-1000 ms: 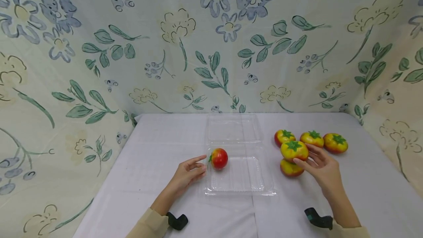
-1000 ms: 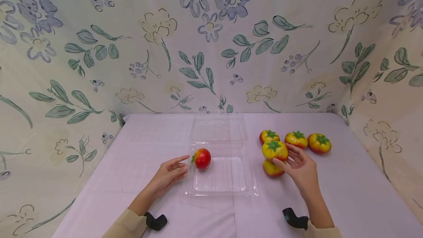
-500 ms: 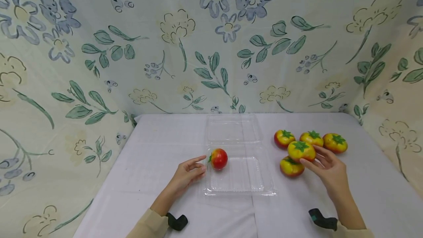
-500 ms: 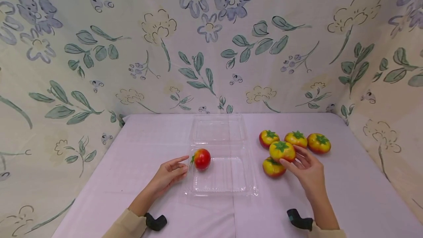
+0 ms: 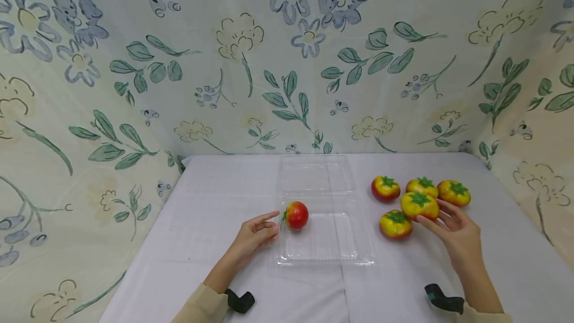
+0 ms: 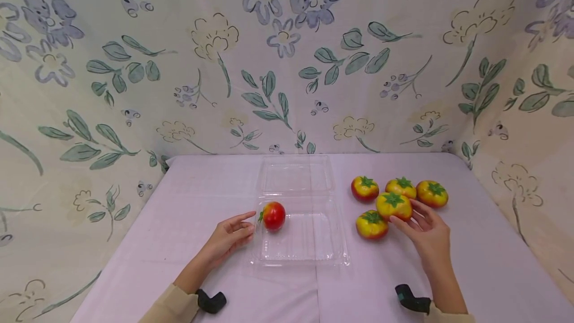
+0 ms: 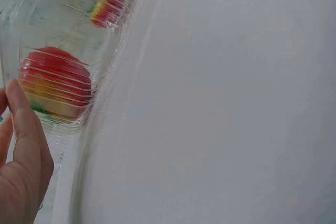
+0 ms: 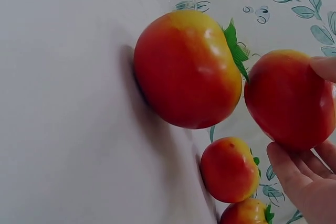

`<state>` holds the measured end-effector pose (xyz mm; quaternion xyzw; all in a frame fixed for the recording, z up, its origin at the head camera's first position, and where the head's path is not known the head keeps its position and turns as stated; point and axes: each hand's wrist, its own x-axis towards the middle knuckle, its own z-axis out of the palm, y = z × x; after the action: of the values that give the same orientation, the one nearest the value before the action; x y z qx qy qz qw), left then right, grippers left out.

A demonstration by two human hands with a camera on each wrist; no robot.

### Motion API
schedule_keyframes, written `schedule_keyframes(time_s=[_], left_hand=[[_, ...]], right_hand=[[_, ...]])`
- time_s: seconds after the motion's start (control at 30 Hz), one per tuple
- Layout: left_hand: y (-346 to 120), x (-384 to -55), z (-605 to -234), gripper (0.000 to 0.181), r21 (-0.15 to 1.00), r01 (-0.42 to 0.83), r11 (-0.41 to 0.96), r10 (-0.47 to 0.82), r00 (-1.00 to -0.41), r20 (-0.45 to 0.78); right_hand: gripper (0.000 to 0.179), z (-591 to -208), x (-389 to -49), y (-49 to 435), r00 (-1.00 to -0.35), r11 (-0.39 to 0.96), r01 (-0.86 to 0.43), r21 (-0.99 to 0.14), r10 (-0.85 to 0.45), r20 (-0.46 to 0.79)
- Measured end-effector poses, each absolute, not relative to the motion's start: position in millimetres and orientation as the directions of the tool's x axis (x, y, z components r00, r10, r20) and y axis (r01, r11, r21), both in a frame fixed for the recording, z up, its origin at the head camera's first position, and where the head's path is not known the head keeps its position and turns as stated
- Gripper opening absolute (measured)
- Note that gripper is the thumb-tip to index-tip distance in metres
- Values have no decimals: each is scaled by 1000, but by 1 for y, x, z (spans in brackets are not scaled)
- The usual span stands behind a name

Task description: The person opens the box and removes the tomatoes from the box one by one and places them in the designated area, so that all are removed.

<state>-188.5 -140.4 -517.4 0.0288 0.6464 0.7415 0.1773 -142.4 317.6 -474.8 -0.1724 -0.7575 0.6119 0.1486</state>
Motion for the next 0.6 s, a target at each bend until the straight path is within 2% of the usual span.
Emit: schedule_keyframes(time_s=[0.3,0.6], left_hand=[[-140,-188,-517,52,970,-223,-94,298,-936,-187],[-140,-188,-515,52,971,-223,-89,305,-934,-186]], right_hand=[[78,-481,-140,326,-863,90,157,-983,496,-92],[84,-490,-140,334,-846,78,238,-968,507,-168]])
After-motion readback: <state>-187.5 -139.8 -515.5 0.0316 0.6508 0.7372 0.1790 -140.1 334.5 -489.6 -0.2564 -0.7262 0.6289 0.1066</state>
